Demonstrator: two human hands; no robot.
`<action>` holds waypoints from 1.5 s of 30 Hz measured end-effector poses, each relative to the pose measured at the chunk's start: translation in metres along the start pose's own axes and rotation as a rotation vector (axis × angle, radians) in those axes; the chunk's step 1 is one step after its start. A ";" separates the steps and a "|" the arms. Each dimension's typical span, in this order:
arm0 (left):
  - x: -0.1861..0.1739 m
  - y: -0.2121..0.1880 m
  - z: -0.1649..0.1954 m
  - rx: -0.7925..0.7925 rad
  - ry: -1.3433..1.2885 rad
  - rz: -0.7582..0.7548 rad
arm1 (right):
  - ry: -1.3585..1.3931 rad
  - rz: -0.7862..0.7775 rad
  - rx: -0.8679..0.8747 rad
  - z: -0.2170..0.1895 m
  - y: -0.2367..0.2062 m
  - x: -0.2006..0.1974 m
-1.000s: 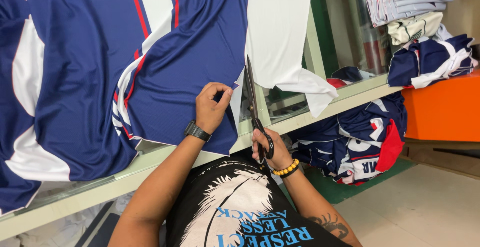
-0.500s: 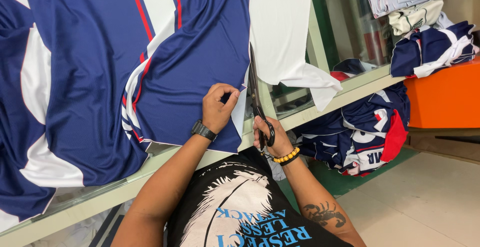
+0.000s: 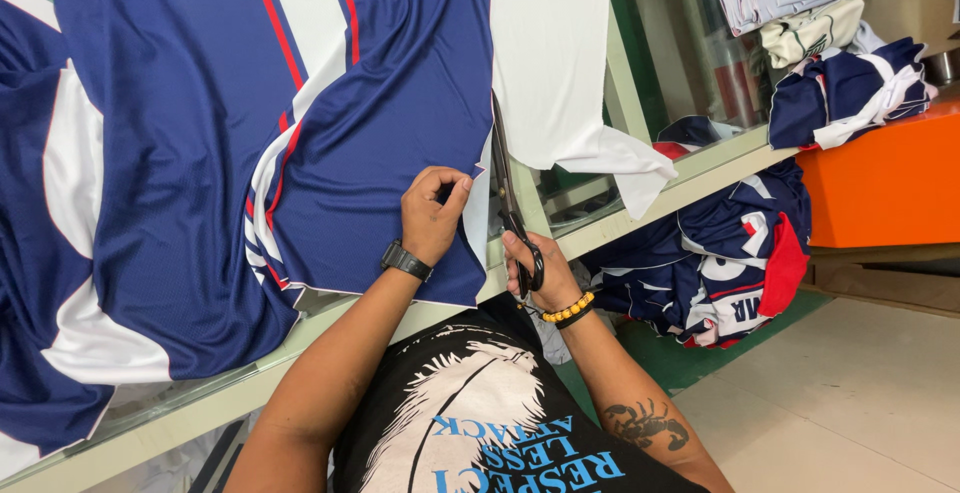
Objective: The person uses shears to cut along the seams of a blue and white sports jersey laid on a glass table. They trim the side seams and hem, then flip the jersey to continue cutting the opposite side.
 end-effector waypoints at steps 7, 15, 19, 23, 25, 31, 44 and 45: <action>-0.007 -0.003 0.009 -0.023 -0.016 -0.001 | 0.008 0.054 0.004 -0.003 -0.010 0.013; -0.012 -0.005 0.011 -0.078 -0.089 -0.008 | 0.021 0.071 -0.015 -0.006 -0.016 0.030; -0.016 -0.006 0.014 -0.059 -0.071 -0.019 | 0.009 0.078 -0.022 -0.007 -0.019 0.037; -0.020 -0.005 0.014 -0.023 -0.052 -0.036 | 0.011 0.085 -0.019 -0.005 -0.017 0.042; -0.021 -0.004 0.011 -0.029 -0.046 -0.041 | 0.013 0.092 -0.011 -0.003 -0.015 0.041; -0.020 -0.003 0.006 -0.023 -0.076 -0.033 | 0.013 0.084 -0.014 -0.002 -0.010 0.038; -0.020 0.001 0.000 -0.067 -0.128 -0.027 | 0.018 0.082 -0.017 -0.005 -0.006 0.033; -0.020 0.002 0.000 -0.064 -0.134 -0.027 | 0.019 0.087 -0.012 -0.005 -0.006 0.034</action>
Point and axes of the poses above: each hand's wrist, its own y-axis towards the middle knuckle, its own x-axis out of the palm, z = x × y, the point moved 7 cm from there along y, towards the middle knuckle, and after that the axes turned 5 degrees about -z, right-handed, at the moved point
